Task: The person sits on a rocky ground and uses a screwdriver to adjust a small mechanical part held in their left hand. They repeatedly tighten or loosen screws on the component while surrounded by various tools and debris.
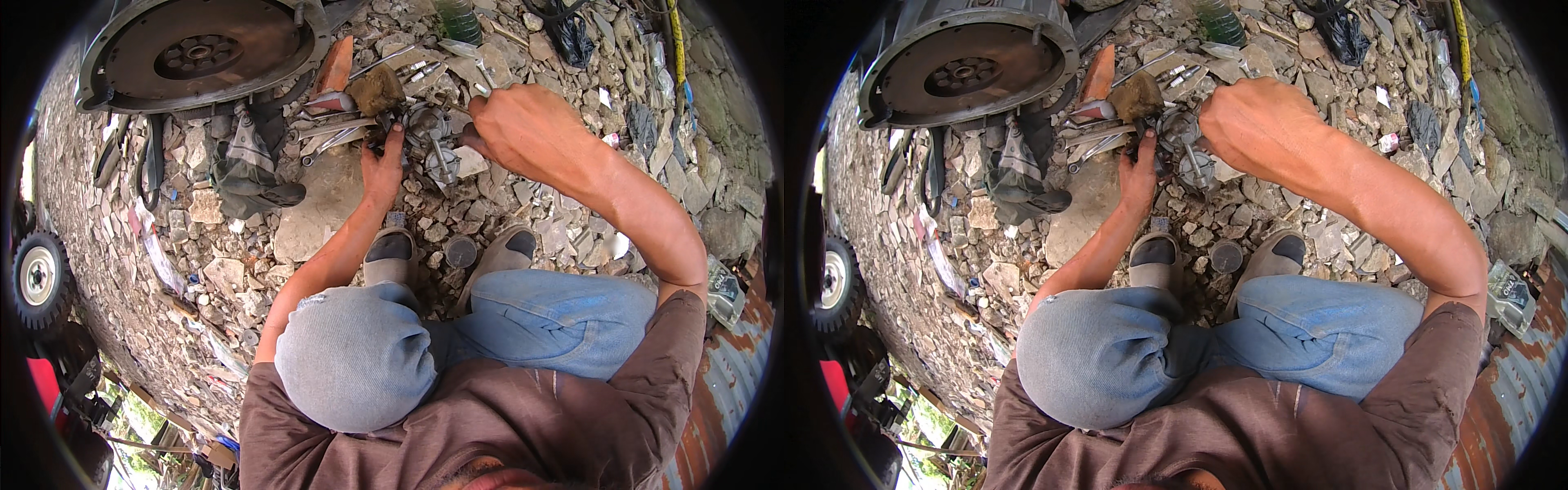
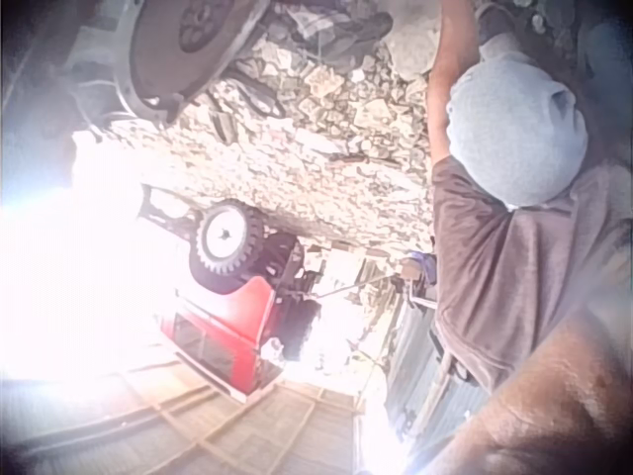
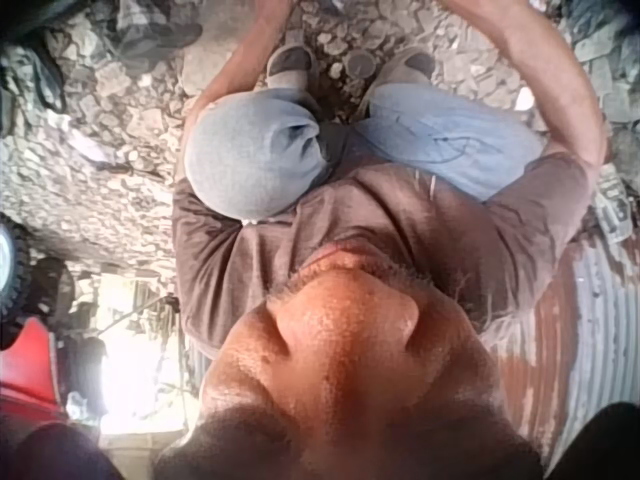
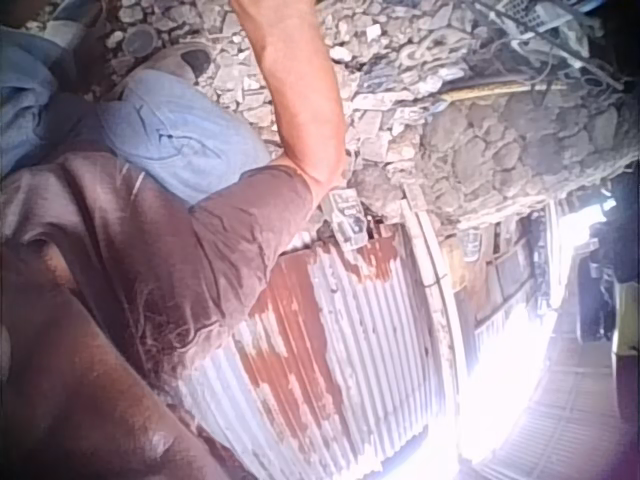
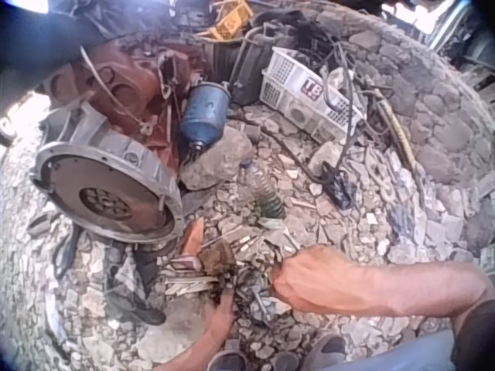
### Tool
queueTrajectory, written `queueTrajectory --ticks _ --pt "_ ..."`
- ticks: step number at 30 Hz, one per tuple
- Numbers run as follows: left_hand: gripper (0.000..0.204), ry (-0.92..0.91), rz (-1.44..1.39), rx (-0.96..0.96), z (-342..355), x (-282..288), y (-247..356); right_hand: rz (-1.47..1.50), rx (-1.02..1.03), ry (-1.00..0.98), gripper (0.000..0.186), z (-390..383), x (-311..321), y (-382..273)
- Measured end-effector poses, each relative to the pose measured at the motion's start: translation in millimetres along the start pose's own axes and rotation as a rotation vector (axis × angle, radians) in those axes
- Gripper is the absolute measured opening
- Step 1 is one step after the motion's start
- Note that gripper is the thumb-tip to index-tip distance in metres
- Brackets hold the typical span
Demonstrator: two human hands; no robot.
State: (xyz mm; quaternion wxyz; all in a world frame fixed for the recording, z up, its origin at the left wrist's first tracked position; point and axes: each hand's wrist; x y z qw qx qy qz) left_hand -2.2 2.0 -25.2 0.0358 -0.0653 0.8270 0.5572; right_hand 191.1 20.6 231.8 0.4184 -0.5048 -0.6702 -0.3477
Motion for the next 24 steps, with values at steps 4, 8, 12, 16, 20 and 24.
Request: queueTrajectory --ticks 4,8,12,16,20,24 --pt "0.075 -0.015 -0.013 -0.031 -1 -2 3 0.016 0.19 0.237 0.013 2 -5 9" --pt "0.072 -0.02 -0.043 -0.034 1 0 -1 0.075 0.148 0.37 0.011 0 -15 4" --pt "0.072 -0.009 -0.014 -0.035 -1 0 2 0.003 0.014 0.06 0.014 -1 -3 1" --pt "0.072 -0.002 -0.029 -0.032 1 0 -1 0.016 0.2 0.244 0.017 1 -10 11" --pt "0.074 -0.007 -0.02 -0.036 0 -2 5 0.068 0.192 0.247 0.015 -1 -4 15" --pt "0.079 -0.015 0.007 -0.06 0 0 5 0.114 0.143 0.222 0.014 -11 12 16"
Point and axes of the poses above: each hand's wrist, its own z-axis towards the middle knuckle, its own x-axis out of the back of the hand, y = z × x, and after that the axes turned 13 degrees about -x, right-handed
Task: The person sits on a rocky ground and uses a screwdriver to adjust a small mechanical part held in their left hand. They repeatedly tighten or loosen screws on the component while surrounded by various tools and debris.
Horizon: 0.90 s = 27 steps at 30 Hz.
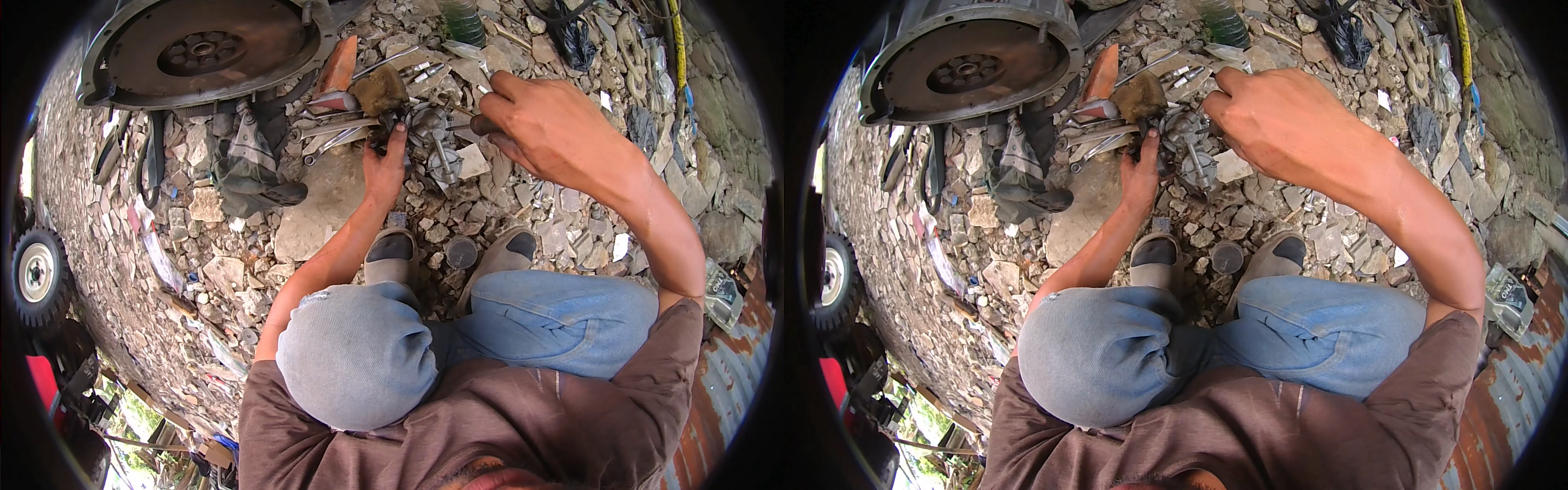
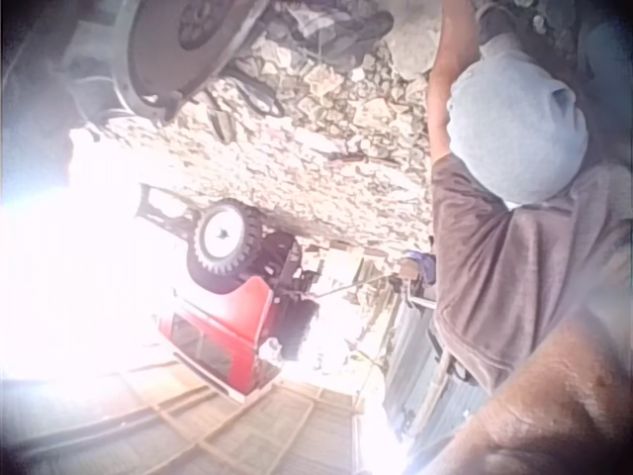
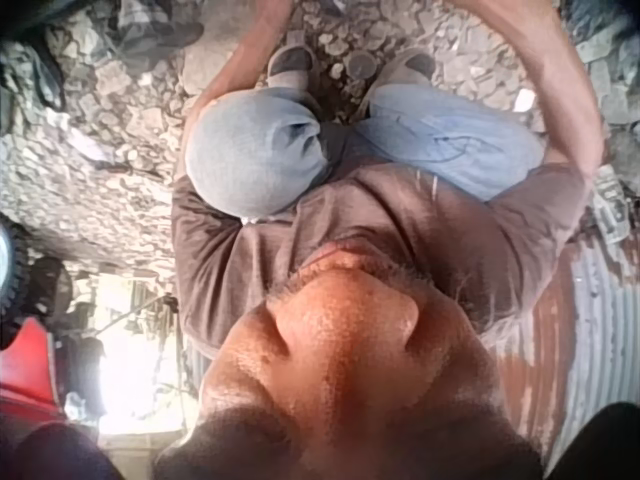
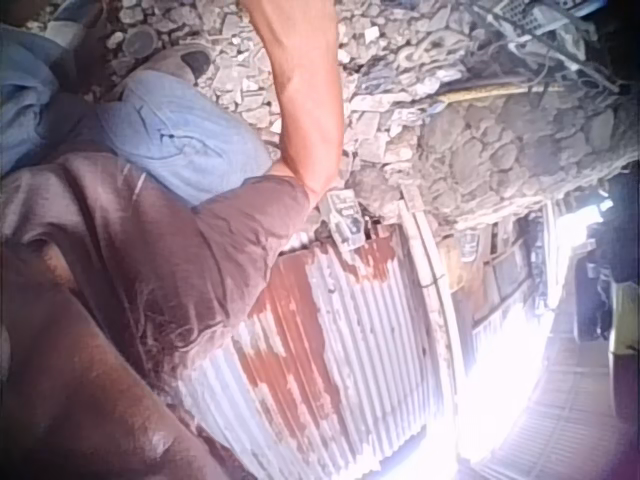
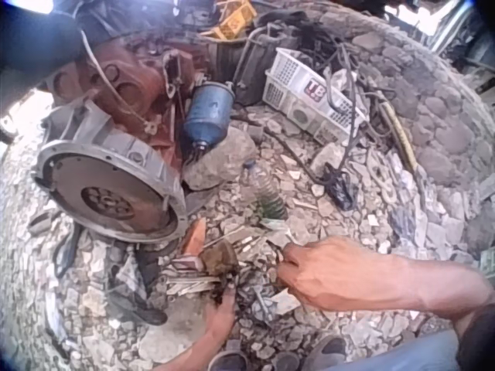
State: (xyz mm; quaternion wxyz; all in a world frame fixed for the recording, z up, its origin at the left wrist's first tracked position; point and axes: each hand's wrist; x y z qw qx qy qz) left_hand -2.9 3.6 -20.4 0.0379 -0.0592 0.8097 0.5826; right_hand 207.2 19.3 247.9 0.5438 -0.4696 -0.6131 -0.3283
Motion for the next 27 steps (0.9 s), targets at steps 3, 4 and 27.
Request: queueTrajectory --ticks 3,4,27 --pt "0.081 0.018 0.028 0.001 0 1 -2 0.06 0.013 -0.063 0.014 1 1 -7" --pt "0.082 0.016 0.037 -0.003 -1 -1 0 0.068 0.02 -0.076 0.014 2 -5 -9" --pt "0.085 0.008 0.071 0.017 -4 -3 17 -0.048 0.187 0.033 0.013 20 -29 -20"
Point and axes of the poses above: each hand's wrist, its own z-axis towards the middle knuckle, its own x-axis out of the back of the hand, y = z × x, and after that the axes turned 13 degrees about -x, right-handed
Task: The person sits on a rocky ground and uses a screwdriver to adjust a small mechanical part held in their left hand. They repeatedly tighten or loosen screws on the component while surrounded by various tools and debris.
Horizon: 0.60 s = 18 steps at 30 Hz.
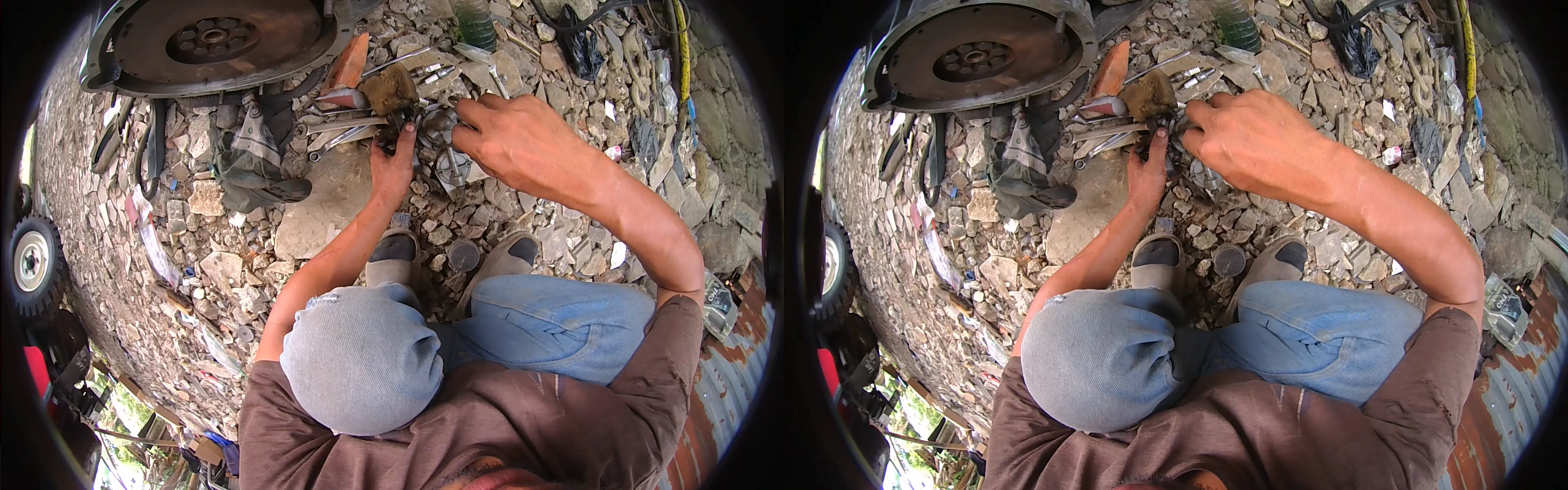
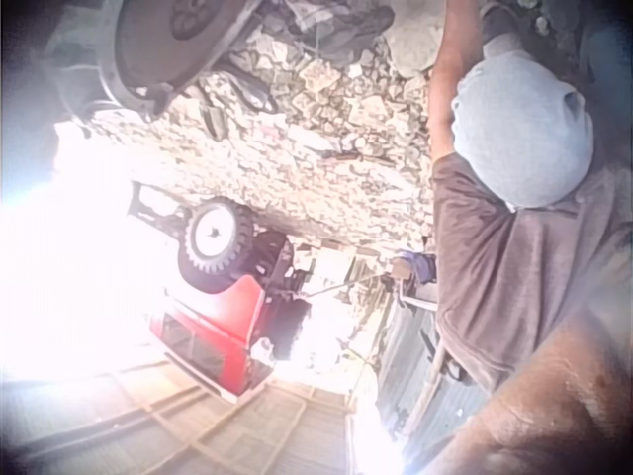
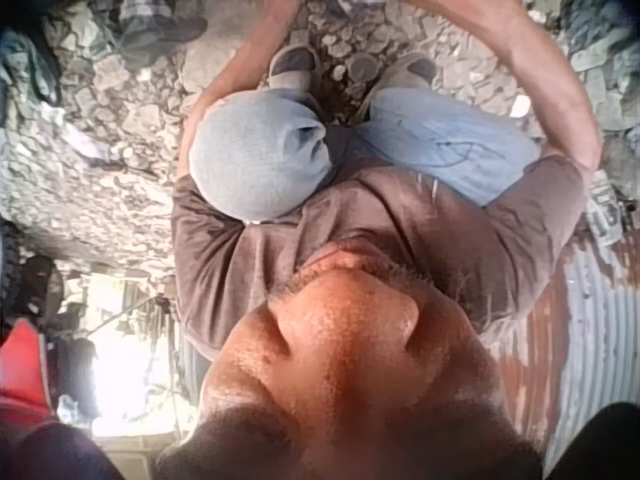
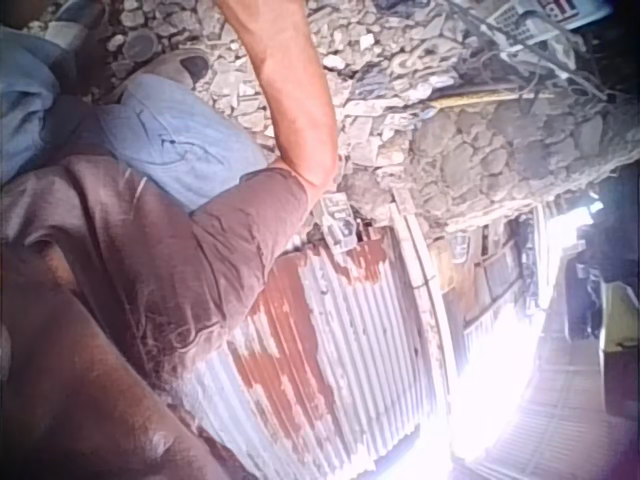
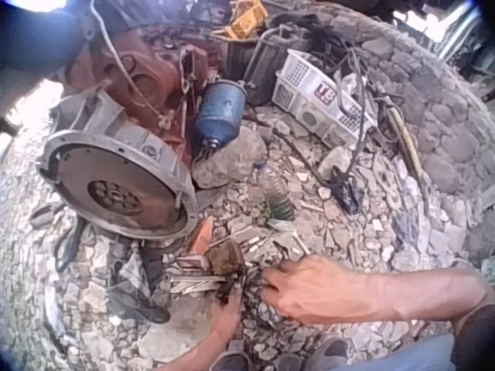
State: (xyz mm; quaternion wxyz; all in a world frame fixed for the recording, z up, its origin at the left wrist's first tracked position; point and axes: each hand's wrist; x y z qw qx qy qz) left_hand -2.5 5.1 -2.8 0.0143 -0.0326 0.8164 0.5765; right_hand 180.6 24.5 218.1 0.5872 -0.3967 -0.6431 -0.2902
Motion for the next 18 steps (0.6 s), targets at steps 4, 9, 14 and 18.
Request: queueTrajectory --ticks 4,9,14,18 --pt "0.088 0.005 0.024 0.006 0 1 0 -0.012 0.009 0.011 0.013 0 0 -1" --pt "0.091 -0.01 0.042 0.02 -1 2 4 -0.017 0.011 0.02 0.013 0 -2 -1" --pt "0.091 -0.005 0.03 -0.005 1 1 -4 -0.002 0.011 0.014 0.014 -1 -3 -1" --pt "0.088 -0.015 -0.002 -0.009 6 2 -17 0.016 0.039 0.015 0.014 1 -2 -4"
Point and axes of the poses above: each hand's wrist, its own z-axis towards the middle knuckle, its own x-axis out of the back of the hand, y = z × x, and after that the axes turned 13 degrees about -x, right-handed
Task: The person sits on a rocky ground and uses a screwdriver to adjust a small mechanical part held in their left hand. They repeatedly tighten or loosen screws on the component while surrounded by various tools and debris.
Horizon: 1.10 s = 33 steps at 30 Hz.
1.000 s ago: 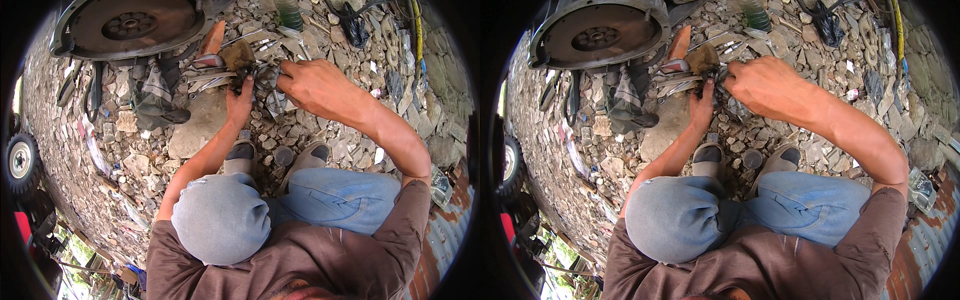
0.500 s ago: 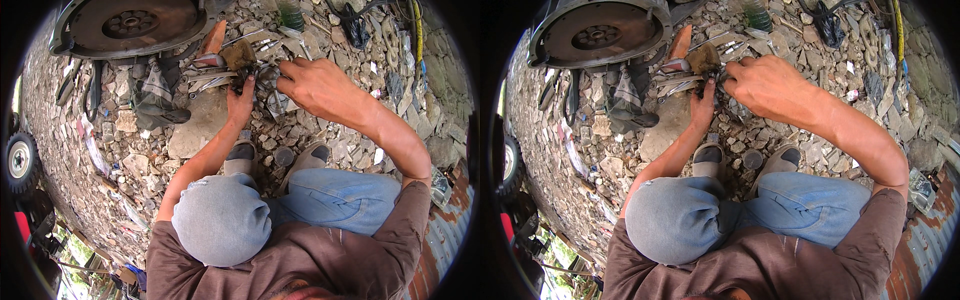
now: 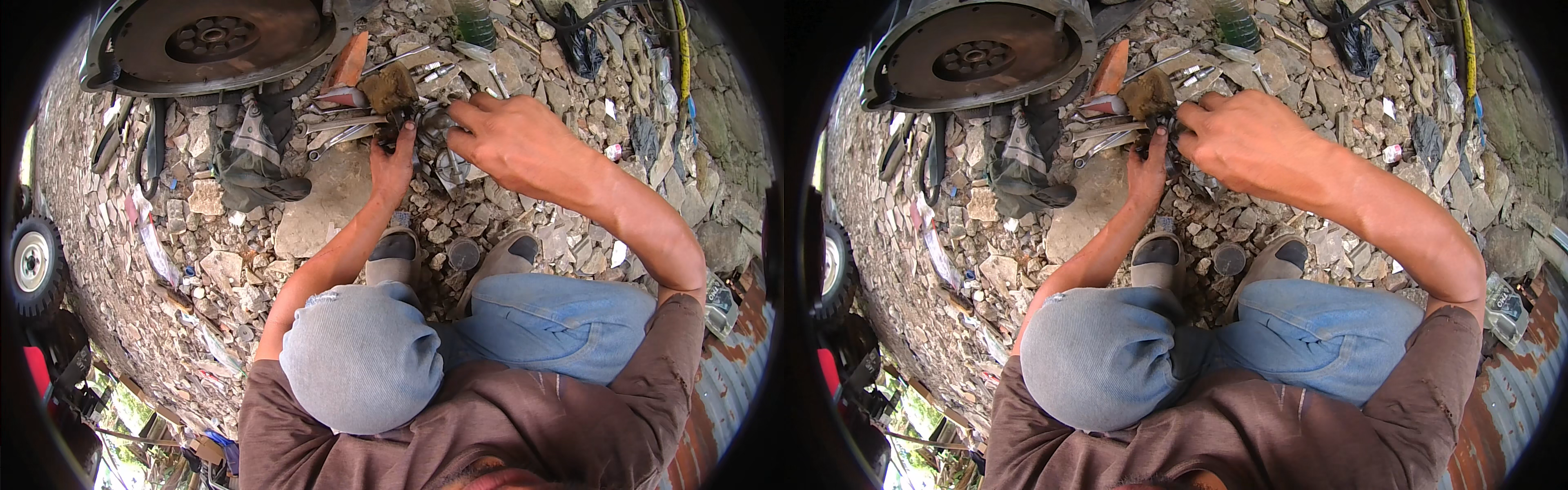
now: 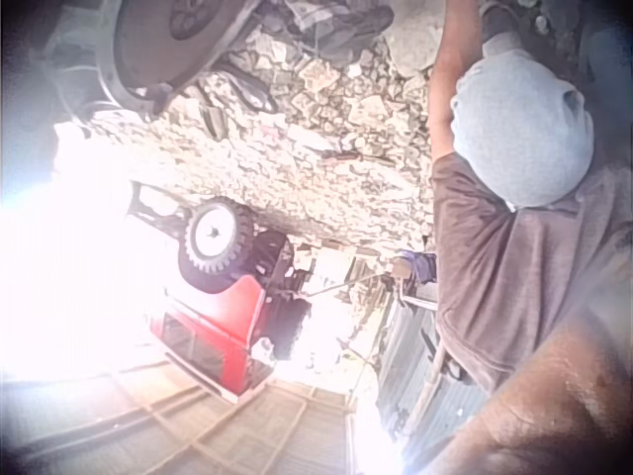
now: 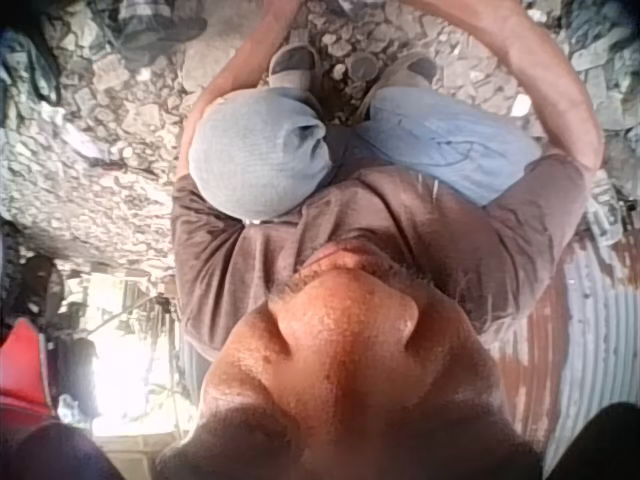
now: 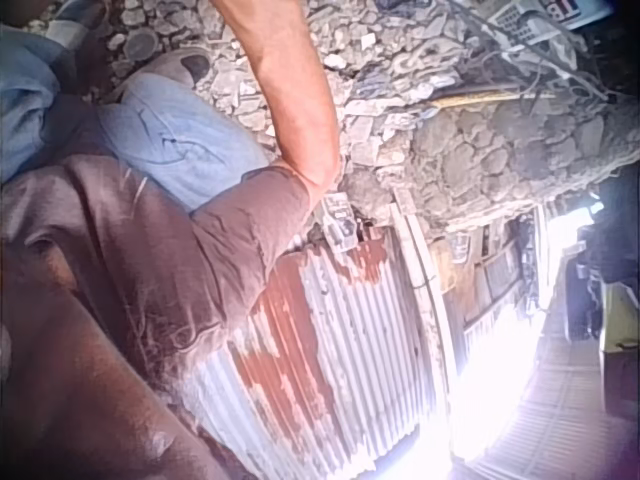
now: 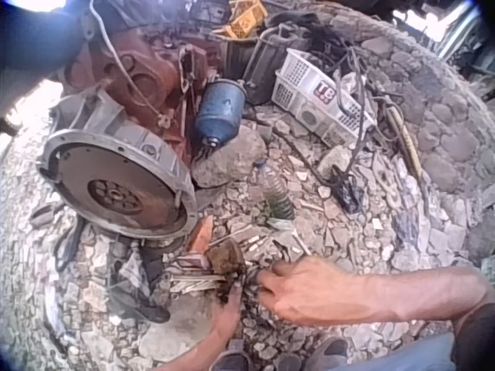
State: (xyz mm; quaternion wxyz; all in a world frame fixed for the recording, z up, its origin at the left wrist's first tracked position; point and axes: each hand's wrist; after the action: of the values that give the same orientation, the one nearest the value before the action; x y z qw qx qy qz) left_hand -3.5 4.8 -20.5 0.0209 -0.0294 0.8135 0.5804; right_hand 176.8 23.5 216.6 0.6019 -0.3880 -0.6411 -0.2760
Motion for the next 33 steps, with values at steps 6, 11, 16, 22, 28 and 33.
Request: queueTrajectory --ticks 6,11,16,22,28,33 --pt "0.084 -0.001 -0.012 -0.02 -2 -2 4 0.057 -0.144 -0.051 0.017 6 -2 -15" --pt "0.079 0.021 0.073 0.008 0 0 8 0.065 -0.368 -0.387 0.026 23 13 -15" --pt "0.079 -0.002 0.048 0.015 0 0 5 0.072 -0.476 -0.522 0.029 42 20 -13" --pt "0.079 0.003 0.078 -0.055 0 -1 4 -0.055 -0.355 -0.53 0.021 36 11 -26" --pt "0.071 0.001 0.021 -0.05 4 -3 -2 -0.242 0.083 -0.395 0.013 29 2 -8" --pt "0.064 0.004 -0.03 -0.078 0 -4 6 -0.379 0.349 -0.182 0.013 30 0 -7"
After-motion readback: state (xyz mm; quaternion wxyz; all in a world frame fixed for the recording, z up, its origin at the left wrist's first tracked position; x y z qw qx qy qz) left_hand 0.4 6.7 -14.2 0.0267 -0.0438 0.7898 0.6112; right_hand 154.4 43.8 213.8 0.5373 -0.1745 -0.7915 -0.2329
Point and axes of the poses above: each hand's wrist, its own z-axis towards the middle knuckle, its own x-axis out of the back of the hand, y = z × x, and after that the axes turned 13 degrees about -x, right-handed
